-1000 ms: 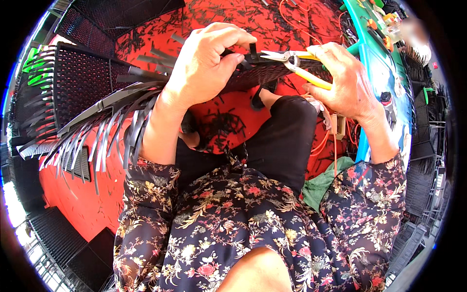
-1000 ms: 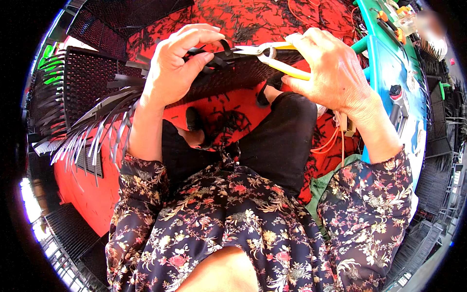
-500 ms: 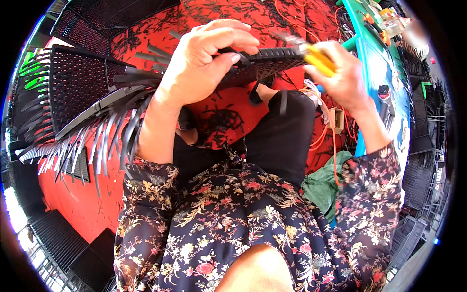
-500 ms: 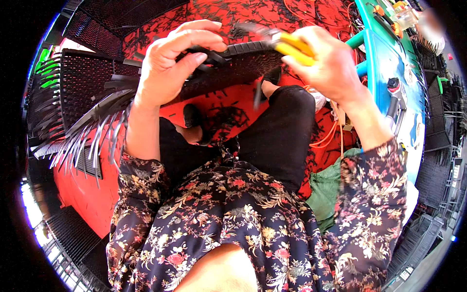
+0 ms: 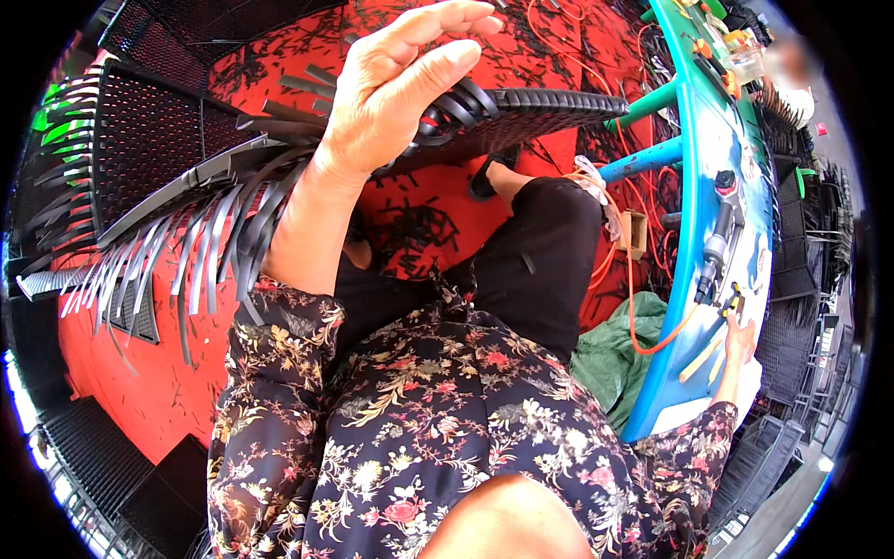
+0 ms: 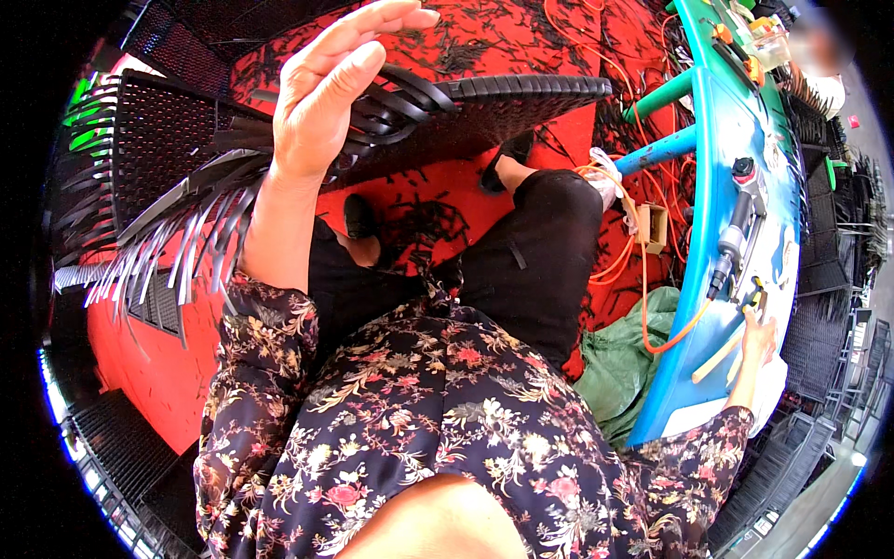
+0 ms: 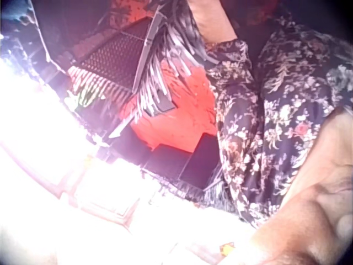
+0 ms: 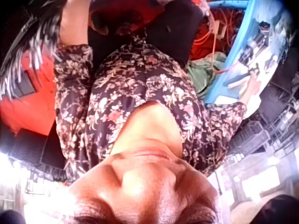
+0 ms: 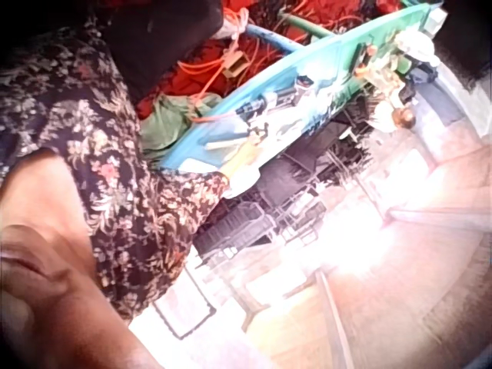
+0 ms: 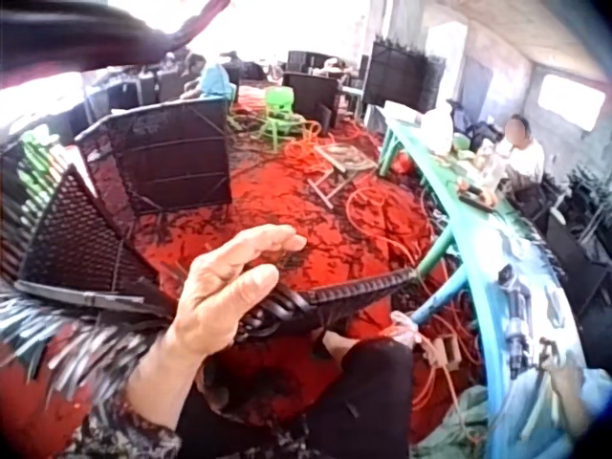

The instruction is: The person weaves black plastic strips into the frame of a chair seat. They use a staple gun to secure the strips and pliers to trim excess material. The person repeats this process to complete the woven pattern.

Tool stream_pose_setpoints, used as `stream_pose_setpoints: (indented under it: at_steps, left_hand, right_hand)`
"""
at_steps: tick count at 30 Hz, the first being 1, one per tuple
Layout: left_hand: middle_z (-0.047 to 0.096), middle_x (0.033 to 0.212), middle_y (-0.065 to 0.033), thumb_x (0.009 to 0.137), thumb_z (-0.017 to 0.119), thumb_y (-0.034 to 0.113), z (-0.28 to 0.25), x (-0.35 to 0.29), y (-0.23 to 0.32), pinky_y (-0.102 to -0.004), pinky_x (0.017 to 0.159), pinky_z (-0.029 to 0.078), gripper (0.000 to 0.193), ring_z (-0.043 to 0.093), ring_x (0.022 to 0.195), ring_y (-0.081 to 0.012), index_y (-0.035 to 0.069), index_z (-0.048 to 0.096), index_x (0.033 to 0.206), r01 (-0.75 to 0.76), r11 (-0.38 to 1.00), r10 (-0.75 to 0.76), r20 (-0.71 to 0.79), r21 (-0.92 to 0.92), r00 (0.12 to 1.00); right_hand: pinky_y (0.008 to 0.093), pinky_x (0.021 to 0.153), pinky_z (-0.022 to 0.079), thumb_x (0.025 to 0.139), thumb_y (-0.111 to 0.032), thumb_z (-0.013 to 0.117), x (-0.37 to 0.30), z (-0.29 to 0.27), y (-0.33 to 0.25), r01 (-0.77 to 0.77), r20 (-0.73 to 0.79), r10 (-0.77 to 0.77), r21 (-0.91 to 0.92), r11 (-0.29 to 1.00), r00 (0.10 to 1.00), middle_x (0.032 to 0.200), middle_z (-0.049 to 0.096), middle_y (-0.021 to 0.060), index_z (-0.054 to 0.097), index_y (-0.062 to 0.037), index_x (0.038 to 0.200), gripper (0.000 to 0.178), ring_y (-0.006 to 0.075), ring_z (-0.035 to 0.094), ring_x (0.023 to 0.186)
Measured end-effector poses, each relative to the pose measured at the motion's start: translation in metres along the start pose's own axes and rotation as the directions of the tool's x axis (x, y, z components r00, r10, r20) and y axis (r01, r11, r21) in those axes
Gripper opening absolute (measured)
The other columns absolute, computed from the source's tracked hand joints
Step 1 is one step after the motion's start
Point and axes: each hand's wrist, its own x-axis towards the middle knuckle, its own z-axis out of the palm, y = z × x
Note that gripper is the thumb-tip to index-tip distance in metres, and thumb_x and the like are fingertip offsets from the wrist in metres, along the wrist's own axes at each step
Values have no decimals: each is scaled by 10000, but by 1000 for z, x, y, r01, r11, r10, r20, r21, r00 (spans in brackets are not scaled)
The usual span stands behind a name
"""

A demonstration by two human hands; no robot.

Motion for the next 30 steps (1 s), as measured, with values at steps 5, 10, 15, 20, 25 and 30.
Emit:
stream_pose_setpoints:
  at_steps: [5,10,15,20,25,30]
  left_hand:
    - [606,1234,-136,946,535,191,0,1,2,-324,1020,354,435,535,1163,-193,-43,510,1311,-20,998,20,5,52,1000]
    - [628,1203,-141,934,522,180,5,6,7,-350,1042,377,404,552,1168,-213,-41,545,1271,-44,963,28,63,266,998]
    - [596,1243,-160,907,552,187,16,6,5,-366,1032,382,426,544,1167,-260,-47,539,1264,-136,926,120,69,351,990]
    - [417,1418,-208,924,543,202,7,3,-3,-402,1117,236,531,356,1350,-313,-74,422,1362,-248,839,242,76,485,967]
    - [379,1428,-248,929,560,196,26,0,6,-413,1116,244,594,350,1349,-348,-108,342,1391,-160,814,259,-103,558,960]
    - [462,1325,-259,796,665,90,35,4,6,-465,1055,347,555,432,1254,-423,-78,458,1283,-268,485,316,119,832,941]
  right_hand:
    - [331,992,441,882,-145,659,-86,-107,-218,412,-169,-639,875,253,750,1255,583,148,530,43,1265,445,225,581,1134]
    - [352,804,508,787,-234,723,-196,-190,-414,768,-652,-727,573,-286,215,990,644,150,637,-15,1078,373,286,649,918]
    - [378,750,518,754,-152,689,-208,-193,-446,657,-419,-879,732,-180,227,878,657,161,640,6,961,264,308,655,817]
    - [339,735,519,734,-45,653,-212,-185,-434,610,-517,-811,745,-270,273,852,660,141,634,2,968,240,258,663,790]
    - [298,727,504,722,-33,672,-216,-189,-427,512,-430,-788,842,-173,441,809,643,78,630,-8,1092,373,155,623,747]
    - [247,706,488,866,-76,656,-213,-175,-403,248,-418,-747,908,-337,517,880,669,33,662,-16,1019,164,89,605,785]
